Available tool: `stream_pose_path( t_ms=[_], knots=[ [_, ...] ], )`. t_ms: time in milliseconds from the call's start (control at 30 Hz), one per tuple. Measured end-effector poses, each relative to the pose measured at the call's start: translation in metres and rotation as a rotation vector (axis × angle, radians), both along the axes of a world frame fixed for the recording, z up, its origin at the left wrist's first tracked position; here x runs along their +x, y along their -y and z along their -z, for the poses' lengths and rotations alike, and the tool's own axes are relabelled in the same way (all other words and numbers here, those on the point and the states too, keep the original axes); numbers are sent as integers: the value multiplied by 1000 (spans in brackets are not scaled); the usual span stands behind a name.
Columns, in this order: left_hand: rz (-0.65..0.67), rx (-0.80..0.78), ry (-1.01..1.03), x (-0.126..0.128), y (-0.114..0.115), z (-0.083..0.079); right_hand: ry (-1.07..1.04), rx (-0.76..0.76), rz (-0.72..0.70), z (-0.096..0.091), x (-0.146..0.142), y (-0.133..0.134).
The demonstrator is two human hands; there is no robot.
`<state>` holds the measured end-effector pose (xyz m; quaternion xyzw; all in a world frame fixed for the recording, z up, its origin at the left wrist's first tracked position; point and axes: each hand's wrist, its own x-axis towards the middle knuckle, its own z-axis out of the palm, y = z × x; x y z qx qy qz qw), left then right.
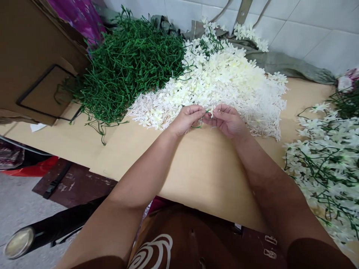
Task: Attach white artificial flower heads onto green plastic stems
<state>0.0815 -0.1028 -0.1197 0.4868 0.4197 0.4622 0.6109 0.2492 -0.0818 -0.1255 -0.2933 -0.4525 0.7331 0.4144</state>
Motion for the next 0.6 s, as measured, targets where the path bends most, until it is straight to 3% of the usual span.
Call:
stream_pose_path(
  t_ms=[200, 600],
  knots=[
    [7, 15, -28, -1, 0, 0, 44, 41, 22, 2, 0, -1],
    [-46, 81, -86, 3, -5, 12, 210, 191, 194, 7, -11, 6]
  ],
)
